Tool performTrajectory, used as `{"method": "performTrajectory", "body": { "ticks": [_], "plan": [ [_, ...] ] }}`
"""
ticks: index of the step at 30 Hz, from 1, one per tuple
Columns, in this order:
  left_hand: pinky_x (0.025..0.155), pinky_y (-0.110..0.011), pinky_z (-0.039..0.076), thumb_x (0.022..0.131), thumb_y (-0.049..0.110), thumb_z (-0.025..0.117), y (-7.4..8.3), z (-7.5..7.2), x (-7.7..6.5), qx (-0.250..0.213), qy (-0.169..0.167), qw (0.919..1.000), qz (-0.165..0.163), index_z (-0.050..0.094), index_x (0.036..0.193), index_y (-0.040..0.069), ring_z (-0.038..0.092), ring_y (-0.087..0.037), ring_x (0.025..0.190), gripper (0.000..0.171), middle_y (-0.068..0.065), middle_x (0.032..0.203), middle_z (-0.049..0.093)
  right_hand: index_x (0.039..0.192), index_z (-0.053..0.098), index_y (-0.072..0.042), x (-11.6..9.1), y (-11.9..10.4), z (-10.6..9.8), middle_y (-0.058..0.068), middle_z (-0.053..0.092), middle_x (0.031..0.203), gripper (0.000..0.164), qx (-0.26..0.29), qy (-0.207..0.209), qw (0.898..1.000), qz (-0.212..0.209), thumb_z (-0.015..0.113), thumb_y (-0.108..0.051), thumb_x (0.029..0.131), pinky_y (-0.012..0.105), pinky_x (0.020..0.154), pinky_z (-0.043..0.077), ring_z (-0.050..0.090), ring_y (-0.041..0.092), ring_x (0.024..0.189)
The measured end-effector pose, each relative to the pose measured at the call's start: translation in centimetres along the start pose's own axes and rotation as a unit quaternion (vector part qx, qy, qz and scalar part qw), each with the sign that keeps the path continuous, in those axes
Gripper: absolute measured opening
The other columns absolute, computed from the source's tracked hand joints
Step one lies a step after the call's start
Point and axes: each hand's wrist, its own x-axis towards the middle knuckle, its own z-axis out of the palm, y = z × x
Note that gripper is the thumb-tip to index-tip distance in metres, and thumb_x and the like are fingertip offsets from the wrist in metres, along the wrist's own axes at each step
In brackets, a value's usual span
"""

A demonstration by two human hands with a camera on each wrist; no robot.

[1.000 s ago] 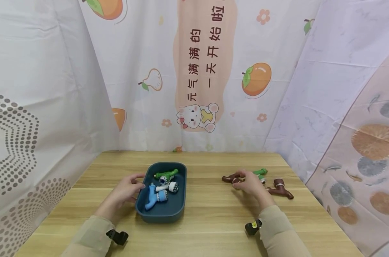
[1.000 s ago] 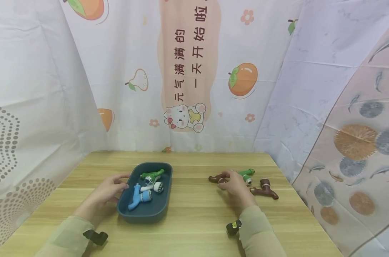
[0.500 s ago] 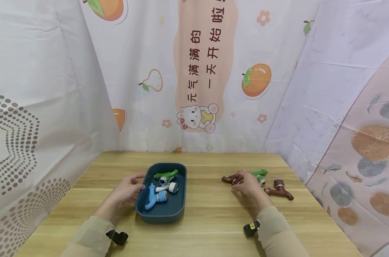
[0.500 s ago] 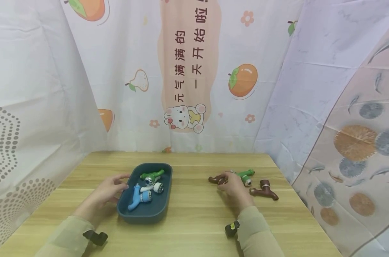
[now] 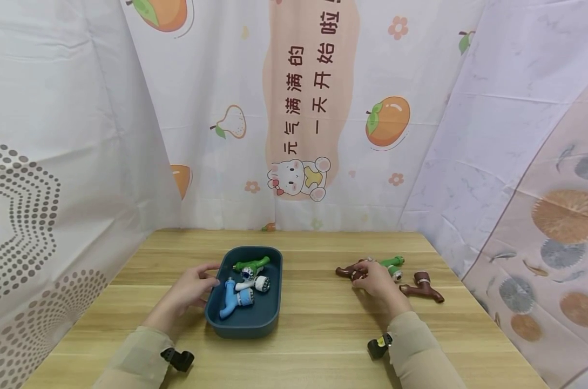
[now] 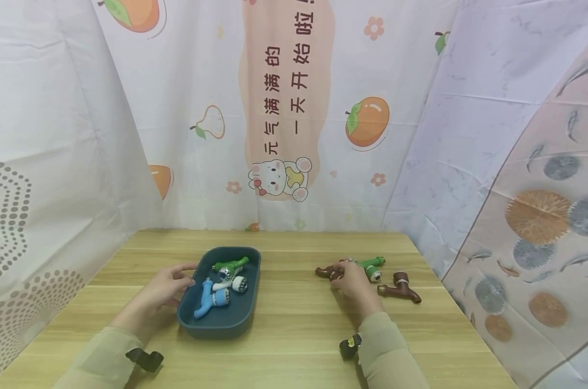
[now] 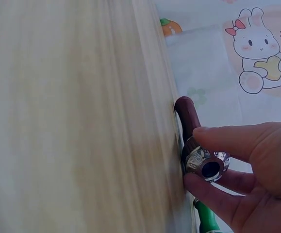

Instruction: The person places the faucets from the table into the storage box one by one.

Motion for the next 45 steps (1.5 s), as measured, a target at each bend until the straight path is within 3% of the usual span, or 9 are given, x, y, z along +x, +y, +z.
{"method": "performTrajectory", "body": {
  "ticks": [12, 31, 45],
  "plan": [
    [0.063, -0.044, 0.059, 0.1, 0.012, 0.06, 0.05, -0.05, -0.1, 0.003, 0.0, 1.0, -0.005, 0.047, 0.151, 0.008, 0.062, -0.031, 0.095, 0.053, -0.021, 0.122, 0.058, 0.124, 0.07, -0.004, -0.32, -0.03, -0.07, 0.008, 0.068, 0.102, 0.039, 0.017, 0.0, 1.0, 0.007, 0.079, -0.011, 0.086, 0.051, 0.087, 0.051, 0.063, 0.03, 0.101],
    [0.065, -0.045, 0.06, 0.1, 0.011, 0.059, 0.04, -0.05, -0.1, 0.003, -0.001, 1.0, 0.002, 0.047, 0.15, 0.008, 0.062, -0.032, 0.097, 0.051, -0.021, 0.122, 0.059, 0.127, 0.068, -0.003, -0.48, 0.03, -0.43, 0.021, 0.065, 0.123, 0.043, 0.0, 0.004, 1.0, 0.011, 0.079, -0.012, 0.086, 0.054, 0.089, 0.052, 0.062, 0.038, 0.109],
    [0.065, -0.045, 0.061, 0.1, 0.011, 0.06, -0.36, -0.09, 0.17, 0.006, 0.0, 1.0, 0.007, 0.048, 0.15, 0.008, 0.063, -0.031, 0.097, 0.051, -0.021, 0.122, 0.059, 0.127, 0.068, -0.003, -0.51, 0.13, -0.74, 0.023, 0.065, 0.122, 0.045, 0.004, 0.014, 1.0, 0.004, 0.079, -0.011, 0.085, 0.053, 0.088, 0.052, 0.063, 0.037, 0.107]
  ]
}}
